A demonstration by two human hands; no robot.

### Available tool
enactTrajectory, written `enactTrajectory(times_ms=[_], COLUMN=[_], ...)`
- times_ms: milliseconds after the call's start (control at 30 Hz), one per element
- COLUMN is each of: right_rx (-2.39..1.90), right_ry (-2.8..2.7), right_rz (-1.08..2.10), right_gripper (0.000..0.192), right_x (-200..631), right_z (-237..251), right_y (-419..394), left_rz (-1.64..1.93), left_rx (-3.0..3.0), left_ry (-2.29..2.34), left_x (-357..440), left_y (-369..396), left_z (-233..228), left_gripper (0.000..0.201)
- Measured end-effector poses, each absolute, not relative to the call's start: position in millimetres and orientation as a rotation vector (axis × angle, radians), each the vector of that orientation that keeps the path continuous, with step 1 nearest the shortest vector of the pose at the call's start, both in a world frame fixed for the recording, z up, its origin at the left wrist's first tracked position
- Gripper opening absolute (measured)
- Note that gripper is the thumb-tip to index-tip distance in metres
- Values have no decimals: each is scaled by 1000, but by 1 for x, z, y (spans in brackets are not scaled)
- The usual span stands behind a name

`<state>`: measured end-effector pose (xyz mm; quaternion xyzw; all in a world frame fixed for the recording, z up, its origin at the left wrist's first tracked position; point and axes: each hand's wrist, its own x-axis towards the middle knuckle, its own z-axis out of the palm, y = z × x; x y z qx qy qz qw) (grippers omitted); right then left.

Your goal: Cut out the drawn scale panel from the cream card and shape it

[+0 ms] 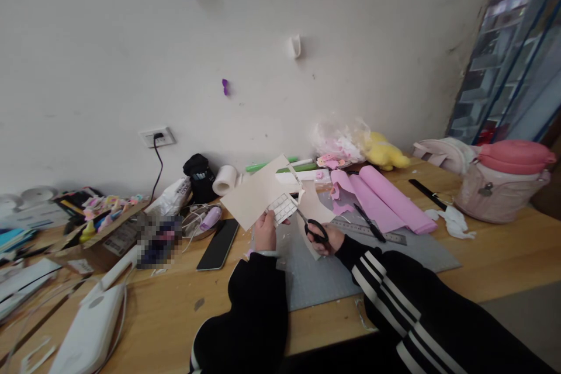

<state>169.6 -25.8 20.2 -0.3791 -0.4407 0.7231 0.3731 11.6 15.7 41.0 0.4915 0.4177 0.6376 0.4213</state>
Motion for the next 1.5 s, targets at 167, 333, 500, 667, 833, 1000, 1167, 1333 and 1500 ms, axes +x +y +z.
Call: enactTrajectory(times_ms=[167, 333, 500, 667, 833, 1000, 1167, 1333, 1500], right_rx=[-985, -1000, -1010, -997, -990, -990, -951, -937, -930], right_ry=[-1099, -1074, -1051, -1022, -1000, -983, -972, -981, -1005], right_rz=[1875, 1857, 1857, 1878, 1848, 1877, 1867, 1870, 1901], right_gripper=[37, 32, 30, 37, 30, 31, 32, 30, 32], right_x=[170, 171, 172, 170, 169, 171, 173, 176, 178], right_z=[21, 23, 24, 26, 26, 25, 25, 20, 15], right_y=[-27, -27, -27, -29, -28, -26, -29, -24, -17], left_rz=[1504, 1447, 1396, 1324, 1287, 1261, 1228, 1213, 1202], left_rx=[1235, 1218, 1202, 1209, 1217, 1229, 1230, 1213, 1167], left_ry=[1028, 1024, 1012, 968, 939, 932, 921, 882, 859], left_x=[14, 12, 11, 16, 17, 16, 16, 13, 7], left_y=[13, 13, 12, 9, 7, 7, 5, 6, 7], left_z=[41, 42, 44, 49, 52, 51, 51, 53, 57], left_gripper=[22, 22, 22, 21, 20, 21, 21, 22, 21])
